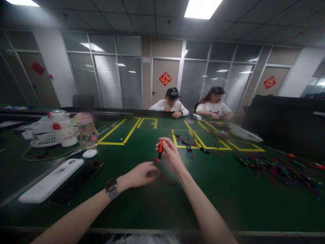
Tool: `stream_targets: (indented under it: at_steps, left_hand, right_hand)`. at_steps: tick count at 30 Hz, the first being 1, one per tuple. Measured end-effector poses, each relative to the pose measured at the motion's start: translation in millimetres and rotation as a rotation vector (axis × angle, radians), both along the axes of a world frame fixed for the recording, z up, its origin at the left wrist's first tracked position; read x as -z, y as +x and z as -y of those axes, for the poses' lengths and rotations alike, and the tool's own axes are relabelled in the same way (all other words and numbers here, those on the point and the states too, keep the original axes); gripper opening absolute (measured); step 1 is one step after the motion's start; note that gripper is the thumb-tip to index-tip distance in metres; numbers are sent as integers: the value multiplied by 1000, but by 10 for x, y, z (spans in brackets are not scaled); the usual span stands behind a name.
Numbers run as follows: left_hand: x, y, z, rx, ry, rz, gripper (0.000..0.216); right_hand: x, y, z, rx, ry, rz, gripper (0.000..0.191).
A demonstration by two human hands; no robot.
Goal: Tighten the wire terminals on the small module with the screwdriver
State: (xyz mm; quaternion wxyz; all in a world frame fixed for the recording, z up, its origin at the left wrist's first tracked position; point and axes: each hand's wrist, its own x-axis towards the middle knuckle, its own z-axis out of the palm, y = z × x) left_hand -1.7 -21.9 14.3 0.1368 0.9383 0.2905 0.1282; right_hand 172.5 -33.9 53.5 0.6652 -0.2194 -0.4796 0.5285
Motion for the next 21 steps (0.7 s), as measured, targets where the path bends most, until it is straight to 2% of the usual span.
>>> stream_targets:
  at_steps: [10, 18, 21]
  left_hand:
    - [40, -2, -23, 2, -19, 38, 19]
    - [-11, -6, 8, -4, -9, 13, 20]
    - [-18, -7, 13, -4, -11, 10, 20]
  right_hand:
    - [5, -13, -1, 14, 23, -1, 25]
    - [-11, -23, -2, -21, 11, -17, 28]
    - [15, -24, -23, 21, 9, -61, 26]
